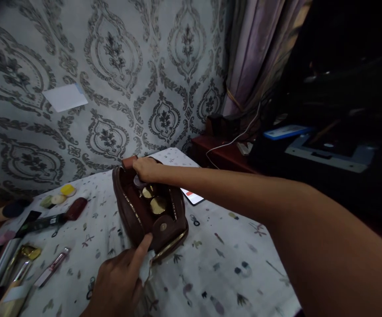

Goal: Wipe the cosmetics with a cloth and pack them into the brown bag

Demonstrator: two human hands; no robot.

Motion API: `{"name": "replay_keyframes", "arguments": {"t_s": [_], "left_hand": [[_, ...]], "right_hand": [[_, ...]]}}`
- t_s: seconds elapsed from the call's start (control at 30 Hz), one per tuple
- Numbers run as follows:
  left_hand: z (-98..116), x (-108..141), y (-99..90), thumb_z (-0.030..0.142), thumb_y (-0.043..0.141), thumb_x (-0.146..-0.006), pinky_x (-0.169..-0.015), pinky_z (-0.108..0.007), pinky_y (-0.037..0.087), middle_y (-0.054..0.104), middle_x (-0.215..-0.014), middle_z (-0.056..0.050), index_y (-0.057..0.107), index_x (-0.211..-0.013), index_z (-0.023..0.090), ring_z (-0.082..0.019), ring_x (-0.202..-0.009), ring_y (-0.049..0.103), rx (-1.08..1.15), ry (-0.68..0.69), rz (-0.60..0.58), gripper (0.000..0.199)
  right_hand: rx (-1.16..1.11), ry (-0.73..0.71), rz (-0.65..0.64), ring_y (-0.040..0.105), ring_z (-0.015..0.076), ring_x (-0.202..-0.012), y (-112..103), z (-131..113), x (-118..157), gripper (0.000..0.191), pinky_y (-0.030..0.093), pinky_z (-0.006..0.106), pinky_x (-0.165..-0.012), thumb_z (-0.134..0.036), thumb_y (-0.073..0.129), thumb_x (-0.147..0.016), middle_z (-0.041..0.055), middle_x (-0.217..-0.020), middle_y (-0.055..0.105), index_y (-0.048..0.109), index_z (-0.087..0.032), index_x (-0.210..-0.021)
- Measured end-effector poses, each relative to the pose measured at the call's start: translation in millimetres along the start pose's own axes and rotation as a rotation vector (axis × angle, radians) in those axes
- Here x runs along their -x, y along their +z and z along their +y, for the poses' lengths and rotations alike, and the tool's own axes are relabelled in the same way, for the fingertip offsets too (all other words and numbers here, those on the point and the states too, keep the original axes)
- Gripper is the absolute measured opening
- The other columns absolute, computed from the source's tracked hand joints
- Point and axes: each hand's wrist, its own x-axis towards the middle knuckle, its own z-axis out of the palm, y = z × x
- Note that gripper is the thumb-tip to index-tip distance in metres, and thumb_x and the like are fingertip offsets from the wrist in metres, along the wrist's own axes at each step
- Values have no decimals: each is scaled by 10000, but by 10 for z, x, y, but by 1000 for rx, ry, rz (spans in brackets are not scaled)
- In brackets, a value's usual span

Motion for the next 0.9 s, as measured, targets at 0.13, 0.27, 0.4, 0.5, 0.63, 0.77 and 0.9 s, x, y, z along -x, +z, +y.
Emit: {"name": "replay_keyframes", "arguments": {"t_s": [0.13, 0.27, 0.4, 0.5, 0.63, 0.77, 0.9], "left_hand": [[8, -11, 7, -38, 544, -617, -678, -295, 572, 716, -925, -41, 394, -1503, 257, -207, -798, 700, 11, -11, -29, 946], [5, -20, 141, 2, 569, -626, -692, -318, 576, 714, -954, -47, 344, -1526, 281, -222, -822, 700, 5, -31, -52, 969], [13, -31, 274, 42, 601, -624, -673, -337, 582, 711, -944, -49, 315, -1537, 297, -235, -802, 701, -30, -41, -73, 991], [23, -32, 284, 39, 592, -640, -656, -330, 580, 707, -920, -38, 329, -1531, 303, -230, -787, 702, -54, -50, -50, 966], [19, -20, 180, 25, 563, -639, -622, -306, 571, 705, -894, -23, 357, -1518, 288, -215, -750, 699, -38, -38, -23, 940], [4, 3, 35, -17, 514, -627, -645, -296, 565, 698, -913, -15, 346, -1521, 269, -203, -788, 698, -4, -15, 21, 953], [-1, 13, -29, -23, 500, -633, -629, -288, 553, 691, -909, -22, 366, -1511, 231, -197, -774, 690, 7, 8, 40, 924]], "right_hand": [[59, -25, -25, 633, 319, -1167, -88, -97, 164, 355, 495, 358, -896, -141, 521, -919, 247, -1204, 669, 628, -33, -1239], [97, -52, -157, 696, 303, -1056, -12, -210, 324, 263, 529, 317, -808, -162, 650, -850, 212, -1122, 718, 716, -84, -1093], [125, -61, -218, 708, 285, -1045, 66, -235, 383, 261, 540, 301, -800, -192, 619, -894, 202, -1114, 728, 706, -80, -1113], [142, -80, -212, 703, 270, -1059, 53, -208, 371, 256, 535, 288, -818, -164, 604, -899, 188, -1114, 730, 690, -81, -1126], [182, -71, -157, 687, 274, -1089, 45, -174, 263, 469, 528, 300, -837, -88, 634, -847, 224, -1170, 698, 559, -39, -1308], [235, -37, -133, 705, 276, -1019, 113, -156, 70, 288, 529, 335, -814, -44, 545, -869, 239, -1057, 723, 663, -42, -1132], [285, -44, -77, 679, 284, -1059, 152, -146, -23, 255, 520, 354, -836, -37, 512, -873, 257, -1101, 702, 704, -62, -1040]]}}
